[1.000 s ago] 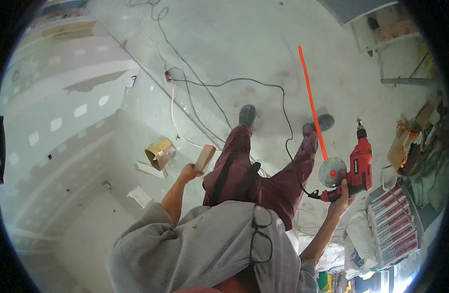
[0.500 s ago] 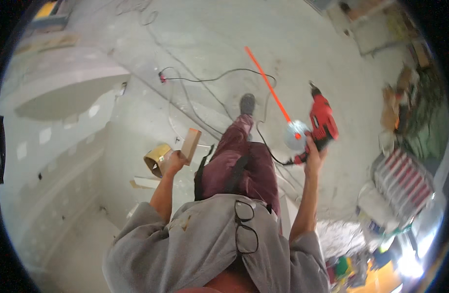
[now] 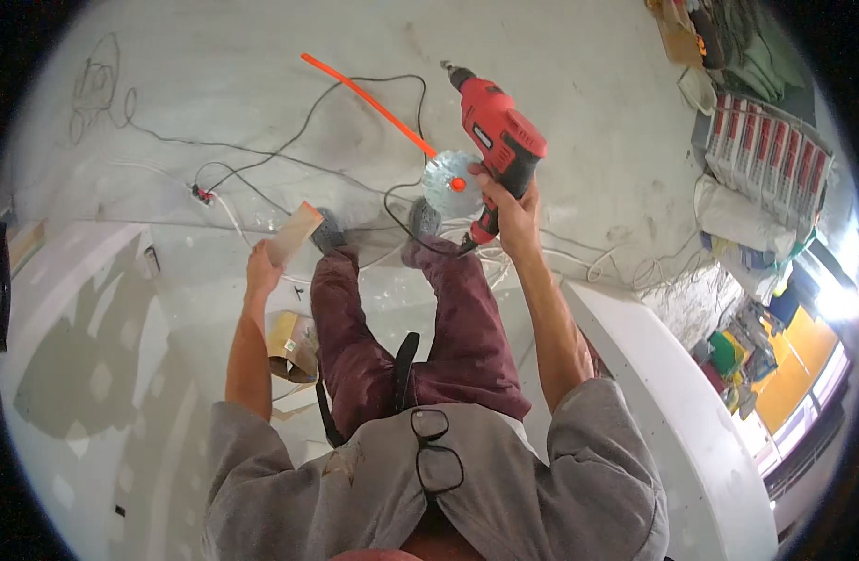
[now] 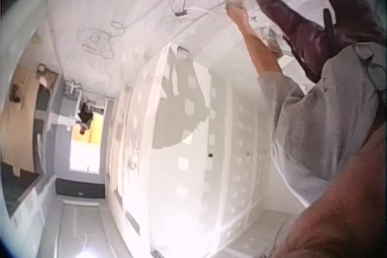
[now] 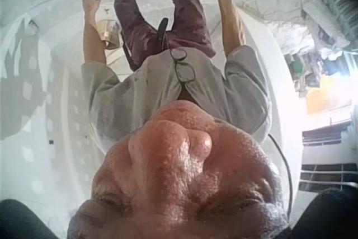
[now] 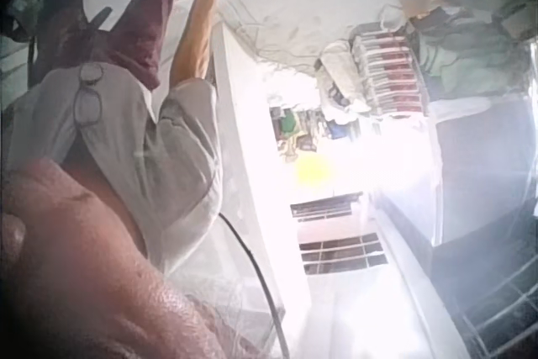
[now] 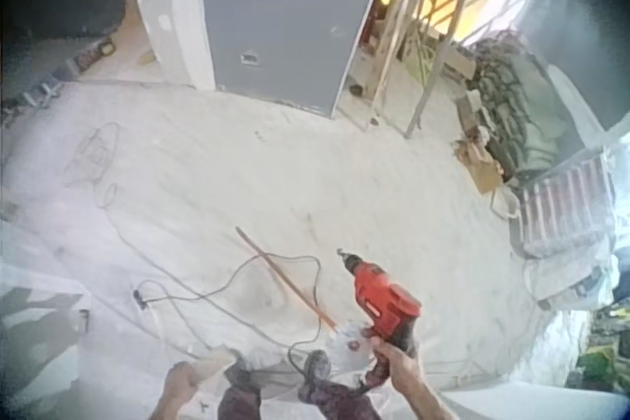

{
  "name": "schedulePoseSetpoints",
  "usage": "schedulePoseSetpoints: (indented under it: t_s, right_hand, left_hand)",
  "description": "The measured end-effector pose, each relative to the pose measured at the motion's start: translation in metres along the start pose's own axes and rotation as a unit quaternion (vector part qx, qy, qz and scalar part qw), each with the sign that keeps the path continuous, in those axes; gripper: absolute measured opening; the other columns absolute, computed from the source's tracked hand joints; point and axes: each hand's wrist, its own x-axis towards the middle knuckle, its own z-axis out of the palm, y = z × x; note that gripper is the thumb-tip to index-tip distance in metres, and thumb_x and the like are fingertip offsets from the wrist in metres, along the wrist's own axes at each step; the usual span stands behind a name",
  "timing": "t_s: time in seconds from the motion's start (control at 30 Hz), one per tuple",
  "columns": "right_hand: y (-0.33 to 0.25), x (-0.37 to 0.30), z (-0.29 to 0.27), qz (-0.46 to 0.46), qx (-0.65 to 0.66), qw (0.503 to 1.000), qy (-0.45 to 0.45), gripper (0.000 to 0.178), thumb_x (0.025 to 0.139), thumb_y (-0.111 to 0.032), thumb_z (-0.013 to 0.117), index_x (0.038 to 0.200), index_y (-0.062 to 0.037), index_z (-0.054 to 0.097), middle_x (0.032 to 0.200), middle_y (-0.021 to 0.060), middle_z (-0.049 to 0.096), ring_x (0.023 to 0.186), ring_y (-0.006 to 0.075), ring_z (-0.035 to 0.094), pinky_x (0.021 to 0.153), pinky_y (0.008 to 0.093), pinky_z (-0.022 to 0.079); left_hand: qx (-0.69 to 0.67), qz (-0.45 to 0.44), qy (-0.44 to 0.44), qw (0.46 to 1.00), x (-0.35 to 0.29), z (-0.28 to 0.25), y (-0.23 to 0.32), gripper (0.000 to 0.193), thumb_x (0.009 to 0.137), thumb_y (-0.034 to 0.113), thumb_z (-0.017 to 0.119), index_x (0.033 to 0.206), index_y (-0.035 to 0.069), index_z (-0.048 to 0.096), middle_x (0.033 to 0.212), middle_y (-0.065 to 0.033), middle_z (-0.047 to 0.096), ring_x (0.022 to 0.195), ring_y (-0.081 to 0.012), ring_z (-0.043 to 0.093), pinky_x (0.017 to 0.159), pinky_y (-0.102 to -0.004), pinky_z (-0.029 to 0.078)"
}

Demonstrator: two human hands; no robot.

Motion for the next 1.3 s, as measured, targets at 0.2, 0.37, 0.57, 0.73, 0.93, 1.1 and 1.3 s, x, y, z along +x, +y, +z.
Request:
schedulePoseSetpoints:
  t_s: [0.2, 0.37, 0.57, 0.73, 0.93, 1.1, 1.3]
  right_hand:
    - [0.039, 0.004, 0.008, -0.014, -0.003, 0.999, 0.032, 0.038, 0.093, -0.008, 0.073, 0.129, -0.0005, 0.063, 0.113, 0.0102, 0.078, 0.078, 0.0054, 0.054, 0.072, 0.0258, 0.046]
    - [0.070, 0.031, 0.028, -0.035, 0.025, 0.998, 0.048, 0.038, 0.093, -0.010, 0.074, 0.129, 0.0006, 0.064, 0.114, 0.0104, 0.078, 0.080, 0.0057, 0.054, 0.073, 0.0264, 0.047]
    - [0.130, 0.041, 0.038, -0.048, 0.012, 0.997, 0.062, 0.034, 0.095, -0.009, 0.072, 0.126, 0.0019, 0.066, 0.114, 0.0103, 0.077, 0.077, 0.0055, 0.052, 0.071, 0.0239, 0.045]
    - [0.218, 0.048, 0.077, -0.056, 0.021, 0.997, 0.051, 0.037, 0.094, -0.005, 0.072, 0.130, -0.0010, 0.063, 0.113, 0.0062, 0.077, 0.079, 0.0039, 0.055, 0.072, 0.0233, 0.046]
    - [0.306, 0.050, 0.098, -0.051, 0.037, 0.998, -0.028, 0.047, 0.093, -0.004, 0.074, 0.137, -0.0009, 0.057, 0.114, 0.0082, 0.077, 0.088, 0.0101, 0.065, 0.083, 0.0278, 0.052]
    - [0.335, 0.048, 0.109, -0.086, 0.051, 0.992, -0.073, 0.054, 0.093, -0.004, 0.076, 0.141, 0.0010, 0.051, 0.114, 0.0134, 0.076, 0.106, 0.0183, 0.072, 0.097, 0.0348, 0.054]
    - [0.355, 0.050, 0.127, -0.094, 0.068, 0.987, -0.111, 0.066, 0.091, -0.002, 0.076, 0.148, 0.0012, 0.044, 0.117, 0.0136, 0.074, 0.108, 0.0183, 0.072, 0.098, 0.0349, 0.054]
  left_hand:
    - [0.043, 0.141, -0.075, 0.986, 0.081, 0.024, 0.003, 0.070, 0.076, 0.001, 0.077, 0.140, 0.007, 0.050, 0.132, -0.0201, 0.060, 0.122, -0.0436, 0.057, 0.105, -0.0507, 0.050]
    - [0.050, 0.228, -0.073, 0.970, 0.140, 0.053, 0.015, 0.068, 0.076, -0.002, 0.073, 0.140, 0.007, 0.051, 0.132, -0.0205, 0.060, 0.122, -0.0440, 0.056, 0.105, -0.0507, 0.050]
    - [0.029, 0.269, -0.046, 0.962, 0.179, 0.122, 0.021, 0.065, 0.077, -0.006, 0.072, 0.138, 0.004, 0.052, 0.134, -0.0194, 0.060, 0.124, -0.0435, 0.056, 0.106, -0.0499, 0.050]
    - [0.015, 0.292, 0.012, 0.956, 0.207, 0.178, -0.018, 0.073, 0.074, 0.002, 0.082, 0.140, 0.005, 0.051, 0.138, -0.0176, 0.059, 0.127, -0.0424, 0.056, 0.107, -0.0483, 0.049]
    - [0.033, 0.199, 0.022, 0.979, 0.192, 0.225, -0.039, 0.075, 0.073, 0.009, 0.087, 0.140, 0.006, 0.053, 0.131, -0.0174, 0.062, 0.128, -0.0413, 0.056, 0.107, -0.0495, 0.050]
    - [-0.184, 0.235, 0.000, 0.955, 0.197, 0.187, -0.012, 0.067, 0.086, 0.015, 0.084, 0.145, 0.004, 0.056, 0.133, -0.0128, 0.064, 0.121, -0.0297, 0.064, 0.104, -0.0424, 0.052]
    - [-0.511, 0.203, -0.198, 0.811, 0.150, 0.156, 0.076, 0.061, 0.097, 0.006, 0.075, 0.153, 0.004, 0.049, 0.135, -0.0082, 0.064, 0.120, -0.0188, 0.065, 0.101, -0.0338, 0.054]
